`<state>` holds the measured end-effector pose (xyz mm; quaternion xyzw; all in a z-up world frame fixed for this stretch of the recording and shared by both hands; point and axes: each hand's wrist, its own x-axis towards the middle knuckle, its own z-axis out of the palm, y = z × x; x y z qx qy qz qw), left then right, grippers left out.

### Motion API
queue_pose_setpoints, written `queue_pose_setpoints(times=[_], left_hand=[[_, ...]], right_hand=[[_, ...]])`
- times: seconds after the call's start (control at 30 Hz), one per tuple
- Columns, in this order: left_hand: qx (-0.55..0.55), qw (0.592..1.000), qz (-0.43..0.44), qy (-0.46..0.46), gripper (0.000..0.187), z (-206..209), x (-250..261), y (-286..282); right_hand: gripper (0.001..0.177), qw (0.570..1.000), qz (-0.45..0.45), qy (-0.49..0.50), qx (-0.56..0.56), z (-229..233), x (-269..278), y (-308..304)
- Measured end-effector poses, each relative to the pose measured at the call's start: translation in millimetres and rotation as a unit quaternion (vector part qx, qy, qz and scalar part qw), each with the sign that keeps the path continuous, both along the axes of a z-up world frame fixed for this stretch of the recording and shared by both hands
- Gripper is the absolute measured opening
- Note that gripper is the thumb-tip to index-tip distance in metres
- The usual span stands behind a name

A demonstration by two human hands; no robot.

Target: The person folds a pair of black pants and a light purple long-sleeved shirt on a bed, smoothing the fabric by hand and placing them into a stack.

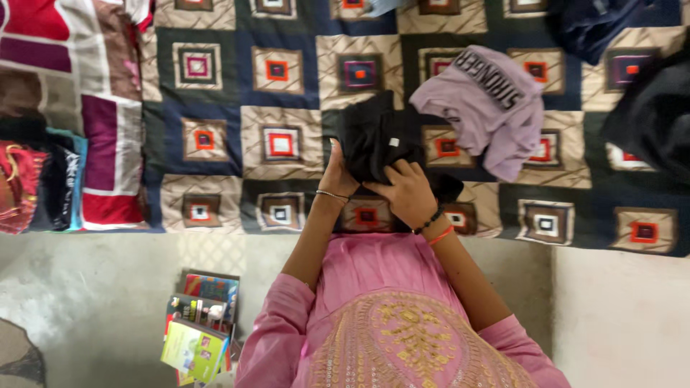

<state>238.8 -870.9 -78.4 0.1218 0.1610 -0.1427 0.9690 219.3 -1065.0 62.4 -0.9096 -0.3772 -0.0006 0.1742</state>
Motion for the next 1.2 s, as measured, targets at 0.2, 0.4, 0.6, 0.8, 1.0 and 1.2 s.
queue_pose_setpoints(times=[0.2, 0.4, 0.6, 0.8, 1.0, 1.2], left_hand=[[0.107, 0.991, -0.014, 0.076, 0.045, -56.0, -2.6, 54.3], [-0.031, 0.997, 0.028, 0.066, 0.046, -25.7, 4.4, 72.1], [-0.086, 0.994, 0.071, 0.019, 0.045, -23.2, 5.3, 78.4], [0.017, 0.999, 0.005, 0.026, 0.044, -66.3, 14.8, 90.0], [0.131, 0.988, -0.038, -0.079, 0.056, -30.3, -13.3, 138.3], [0.246, 0.965, -0.006, -0.088, 0.057, -4.6, -8.5, 161.8]], right_hand=[[0.072, 1.0, 0.02, -0.01, 0.011, -1.7, -35.3, 64.1], [0.072, 0.906, -0.182, 0.169, 0.343, -37.0, -39.2, 70.8], [0.068, 0.798, -0.367, 0.259, 0.401, -112.7, 11.5, 52.1], [0.065, 0.462, -0.328, 0.569, 0.596, -118.0, 31.6, 70.8], [0.052, 0.775, -0.24, 0.346, 0.471, -112.1, 33.8, 54.3], [0.053, 0.852, -0.23, 0.288, 0.371, -94.7, 35.8, 49.4]])
